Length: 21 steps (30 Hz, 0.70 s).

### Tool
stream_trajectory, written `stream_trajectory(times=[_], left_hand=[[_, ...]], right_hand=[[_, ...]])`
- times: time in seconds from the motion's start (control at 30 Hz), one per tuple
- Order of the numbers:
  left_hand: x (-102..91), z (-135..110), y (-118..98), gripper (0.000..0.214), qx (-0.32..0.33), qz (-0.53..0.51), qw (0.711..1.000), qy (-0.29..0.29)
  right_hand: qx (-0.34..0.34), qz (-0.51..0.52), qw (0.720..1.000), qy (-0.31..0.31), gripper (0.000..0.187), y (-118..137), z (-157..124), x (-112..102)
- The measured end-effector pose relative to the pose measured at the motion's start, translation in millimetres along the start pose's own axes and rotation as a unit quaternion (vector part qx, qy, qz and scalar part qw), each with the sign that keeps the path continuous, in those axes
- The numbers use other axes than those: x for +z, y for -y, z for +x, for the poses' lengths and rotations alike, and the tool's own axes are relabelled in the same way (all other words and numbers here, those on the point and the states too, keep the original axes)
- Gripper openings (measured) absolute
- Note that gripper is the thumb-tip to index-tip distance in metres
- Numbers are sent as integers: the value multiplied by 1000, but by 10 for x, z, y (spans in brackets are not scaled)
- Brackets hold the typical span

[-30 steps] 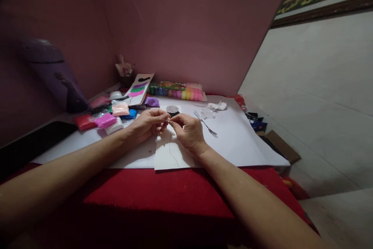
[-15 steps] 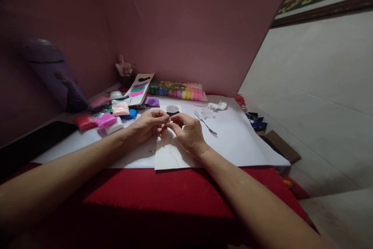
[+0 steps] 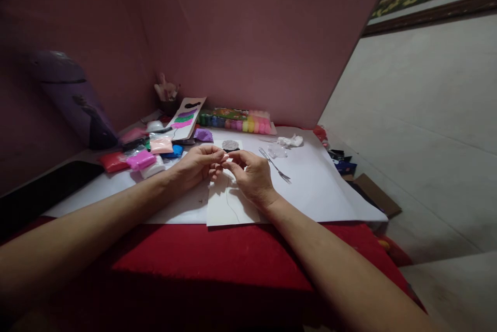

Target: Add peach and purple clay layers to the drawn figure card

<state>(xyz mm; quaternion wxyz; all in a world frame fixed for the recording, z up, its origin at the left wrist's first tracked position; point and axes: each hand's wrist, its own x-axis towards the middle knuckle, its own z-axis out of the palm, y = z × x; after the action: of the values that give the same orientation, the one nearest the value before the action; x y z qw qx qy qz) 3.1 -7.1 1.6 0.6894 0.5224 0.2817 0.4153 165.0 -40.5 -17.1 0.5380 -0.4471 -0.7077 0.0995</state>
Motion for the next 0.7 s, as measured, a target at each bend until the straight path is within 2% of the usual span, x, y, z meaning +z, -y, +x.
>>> stream_trajectory(times=[0.13, 0.3, 0.43, 0.6, 0.7], left_hand=[[2, -9, -8, 19, -5, 7, 1000, -8], [-8, -10, 20, 29, -3, 19, 1000, 8], [-26, 15, 58, 34, 11, 46, 999, 9], [-36, 20, 52, 22, 9, 68, 998, 16], [-22, 4, 26, 15, 10, 49, 999, 2]], right_hand=[[17, -1, 1000, -25, 22, -23, 5, 5], [-21, 32, 999, 19, 7, 35, 8, -8], [-25, -8, 1000, -4, 8, 54, 8, -21], [-25, -14, 999, 30, 8, 17, 6, -18], [-29, -20, 999, 24, 11, 13, 0, -13]])
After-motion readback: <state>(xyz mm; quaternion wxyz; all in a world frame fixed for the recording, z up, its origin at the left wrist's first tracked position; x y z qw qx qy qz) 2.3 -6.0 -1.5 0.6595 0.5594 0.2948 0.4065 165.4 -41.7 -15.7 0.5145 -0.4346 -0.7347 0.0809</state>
